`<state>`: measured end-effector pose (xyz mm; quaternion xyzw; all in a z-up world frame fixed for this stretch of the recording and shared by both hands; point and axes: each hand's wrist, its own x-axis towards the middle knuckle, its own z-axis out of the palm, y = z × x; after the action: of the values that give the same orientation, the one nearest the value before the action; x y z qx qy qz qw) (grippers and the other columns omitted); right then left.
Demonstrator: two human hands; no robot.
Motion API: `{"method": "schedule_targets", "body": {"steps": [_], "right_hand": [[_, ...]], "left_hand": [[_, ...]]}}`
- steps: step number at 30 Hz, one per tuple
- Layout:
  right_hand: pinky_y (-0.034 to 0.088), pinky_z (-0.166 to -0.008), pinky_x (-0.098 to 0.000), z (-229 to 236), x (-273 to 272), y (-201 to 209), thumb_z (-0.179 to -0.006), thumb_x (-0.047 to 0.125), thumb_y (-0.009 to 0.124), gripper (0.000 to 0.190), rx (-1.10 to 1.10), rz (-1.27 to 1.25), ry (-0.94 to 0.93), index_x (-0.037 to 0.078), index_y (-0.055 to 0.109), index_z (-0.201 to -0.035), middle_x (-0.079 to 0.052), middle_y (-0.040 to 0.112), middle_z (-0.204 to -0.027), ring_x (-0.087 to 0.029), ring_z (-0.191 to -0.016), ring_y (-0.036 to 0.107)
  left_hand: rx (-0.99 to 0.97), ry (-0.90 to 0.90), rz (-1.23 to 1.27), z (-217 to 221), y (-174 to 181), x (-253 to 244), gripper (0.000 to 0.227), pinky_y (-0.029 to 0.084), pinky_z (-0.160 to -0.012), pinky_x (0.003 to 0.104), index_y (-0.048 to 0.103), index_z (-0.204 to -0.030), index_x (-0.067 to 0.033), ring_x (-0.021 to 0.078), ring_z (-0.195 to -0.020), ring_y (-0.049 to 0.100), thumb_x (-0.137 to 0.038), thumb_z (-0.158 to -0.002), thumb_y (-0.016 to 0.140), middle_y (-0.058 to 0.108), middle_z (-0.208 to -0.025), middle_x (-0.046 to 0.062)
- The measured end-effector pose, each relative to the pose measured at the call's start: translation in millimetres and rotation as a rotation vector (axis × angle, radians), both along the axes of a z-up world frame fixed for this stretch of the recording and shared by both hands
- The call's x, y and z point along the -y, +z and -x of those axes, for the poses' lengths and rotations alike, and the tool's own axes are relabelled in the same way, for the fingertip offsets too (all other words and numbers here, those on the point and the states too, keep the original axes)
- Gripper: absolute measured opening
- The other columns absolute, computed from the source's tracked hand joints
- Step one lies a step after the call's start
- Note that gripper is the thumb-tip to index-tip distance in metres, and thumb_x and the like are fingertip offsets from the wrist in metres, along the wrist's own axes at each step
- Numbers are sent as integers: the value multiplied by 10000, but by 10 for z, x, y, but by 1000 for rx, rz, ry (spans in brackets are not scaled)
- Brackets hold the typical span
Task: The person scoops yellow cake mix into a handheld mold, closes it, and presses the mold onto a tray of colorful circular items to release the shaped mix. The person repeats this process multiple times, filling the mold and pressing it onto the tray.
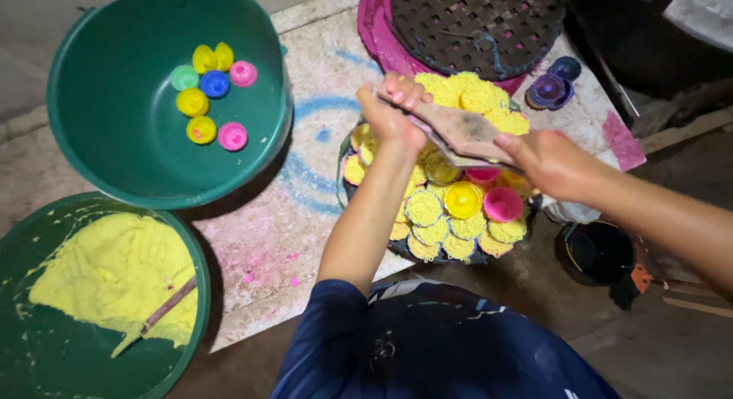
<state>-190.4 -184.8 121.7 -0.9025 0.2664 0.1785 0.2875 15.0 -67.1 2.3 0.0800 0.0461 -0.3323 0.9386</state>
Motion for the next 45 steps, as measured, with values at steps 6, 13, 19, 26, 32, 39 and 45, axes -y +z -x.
{"method": "schedule_targets", "body": {"steps": [6,13,19,26,32,39,45], "right_hand": [[510,-774,-517,-7,-8,93,-1060,515,367,628,142,158,66,2,712,-953,-258,705,-824,-440,-803,684],[505,-735,-518,60,31,55,-1050,481,411,555,195,139,37,27,727,-1005,-258,700,-848,-446,-813,675],[480,-612,-408,124,219,-126,-1062,508,432,600,323,-8,-27,-2,660,-842,-154,628,-652,-258,-622,621],[403,-473,-322,407,374,-428,-1068,536,379,641,358,-312,-112,38,596,-728,-51,532,-551,-150,-492,501],[401,-465,-297,439,471,-602,-1063,587,330,663,513,-322,-226,41,624,-829,-44,556,-581,-136,-484,506],[366,-478,-276,627,389,-717,-1068,662,337,700,753,-715,-337,11,593,-1051,-56,531,-653,-122,-527,470],[415,-516,-262,874,330,-714,-1029,717,278,809,715,-588,-125,-10,632,-1049,-64,581,-674,-114,-563,525]], "left_hand": [[39,56,-15,-70,53,168,387,391,-576,365,368,-662,-194,138,-490,325,-485,-917,363,323,-537,-53],[20,27,-51,-37,92,209,395,375,-552,353,350,-664,-193,130,-472,302,-502,-909,345,296,-524,-52],[184,-124,12,-128,187,7,558,521,-807,404,569,-907,-84,210,-760,602,-557,-1013,291,611,-871,70],[628,-736,-800,542,-342,-651,909,373,-410,196,232,-1595,-91,111,-603,586,-740,-965,145,666,-1312,189],[816,-647,-860,671,-492,-798,748,433,-435,234,-14,-1633,-194,129,-497,497,-541,-1011,212,646,-1397,147],[1902,-242,-1537,657,74,-863,836,556,-726,509,69,-1636,-119,383,-780,711,-302,-936,488,747,-1203,84],[2158,91,-1274,719,481,-942,308,582,-800,403,700,-1158,-158,269,-1085,655,-140,-852,669,734,-1170,26]]}}
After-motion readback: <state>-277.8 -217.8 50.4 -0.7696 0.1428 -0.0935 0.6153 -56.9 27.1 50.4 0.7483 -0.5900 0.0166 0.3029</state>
